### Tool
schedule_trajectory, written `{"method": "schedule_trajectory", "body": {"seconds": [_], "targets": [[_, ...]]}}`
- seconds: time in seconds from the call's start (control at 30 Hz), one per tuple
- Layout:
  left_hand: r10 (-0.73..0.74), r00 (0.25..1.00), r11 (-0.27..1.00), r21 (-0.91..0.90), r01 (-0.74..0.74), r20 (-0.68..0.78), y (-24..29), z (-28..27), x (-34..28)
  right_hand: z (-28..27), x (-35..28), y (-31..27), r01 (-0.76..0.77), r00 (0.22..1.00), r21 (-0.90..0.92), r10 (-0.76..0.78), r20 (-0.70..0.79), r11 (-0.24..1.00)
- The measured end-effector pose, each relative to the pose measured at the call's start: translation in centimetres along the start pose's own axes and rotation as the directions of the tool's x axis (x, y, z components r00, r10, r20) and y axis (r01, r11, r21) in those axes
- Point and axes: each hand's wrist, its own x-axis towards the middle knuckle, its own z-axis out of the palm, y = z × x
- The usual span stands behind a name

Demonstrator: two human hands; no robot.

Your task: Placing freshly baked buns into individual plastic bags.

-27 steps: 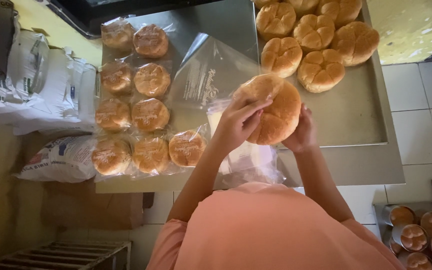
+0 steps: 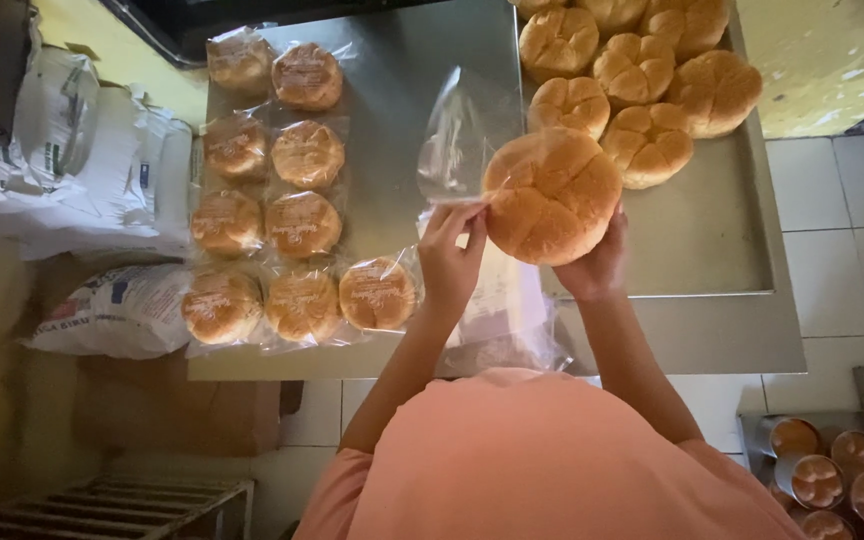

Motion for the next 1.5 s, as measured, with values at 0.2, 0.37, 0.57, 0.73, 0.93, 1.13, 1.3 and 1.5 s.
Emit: {"method": "schedule_trajectory", "body": {"seconds": [0.2, 0.37, 0.57, 0.73, 0.93, 1.13, 1.3, 1.5], "targets": [[0.0, 0.999, 0.999, -0.049, 0.001, 0.036, 2.7, -0.4, -0.3, -1.3, -0.1, 1.3, 0.092, 0.995, -0.078, -0.095, -0.039, 0.993], [-0.001, 0.999, 0.996, -0.095, 0.006, 0.051, 1.8, 1.4, -1.7, 0.4, -0.4, 1.5, 0.218, 0.975, -0.113, -0.223, -0.028, 0.969], [0.003, 0.999, 0.977, -0.215, 0.006, 0.042, 5.8, 1.4, -1.7, -0.4, -0.8, 1.7, 0.292, 0.95, -0.14, -0.304, -0.073, 0.946], [0.042, 0.998, 0.966, -0.256, -0.03, 0.042, 5.0, 2.0, -2.4, -0.5, -2.1, 1.3, 0.304, 0.931, -0.32, -0.351, -0.099, 0.897], [0.058, 0.998, 0.978, -0.205, -0.051, 0.028, 6.0, 1.3, 1.1, -4.4, -2.9, 2.1, 0.371, 0.911, -0.411, -0.413, -0.016, 0.833], [0.126, 0.989, 0.981, -0.155, -0.114, 0.073, 6.8, 0.3, 4.1, -3.1, -3.5, 1.8, 0.377, 0.903, -0.635, -0.421, 0.088, 0.675], [0.114, 0.993, 0.983, -0.148, -0.11, 0.015, 5.7, 0.5, 4.4, 2.2, -3.2, 0.2, 0.395, 0.905, -0.705, -0.38, 0.19, 0.588], [0.084, 0.996, 0.986, -0.142, -0.089, -0.043, 5.1, 0.0, 5.4, 0.7, -3.0, -0.7, 0.313, 0.941, -0.875, -0.244, 0.234, 0.369]]}}
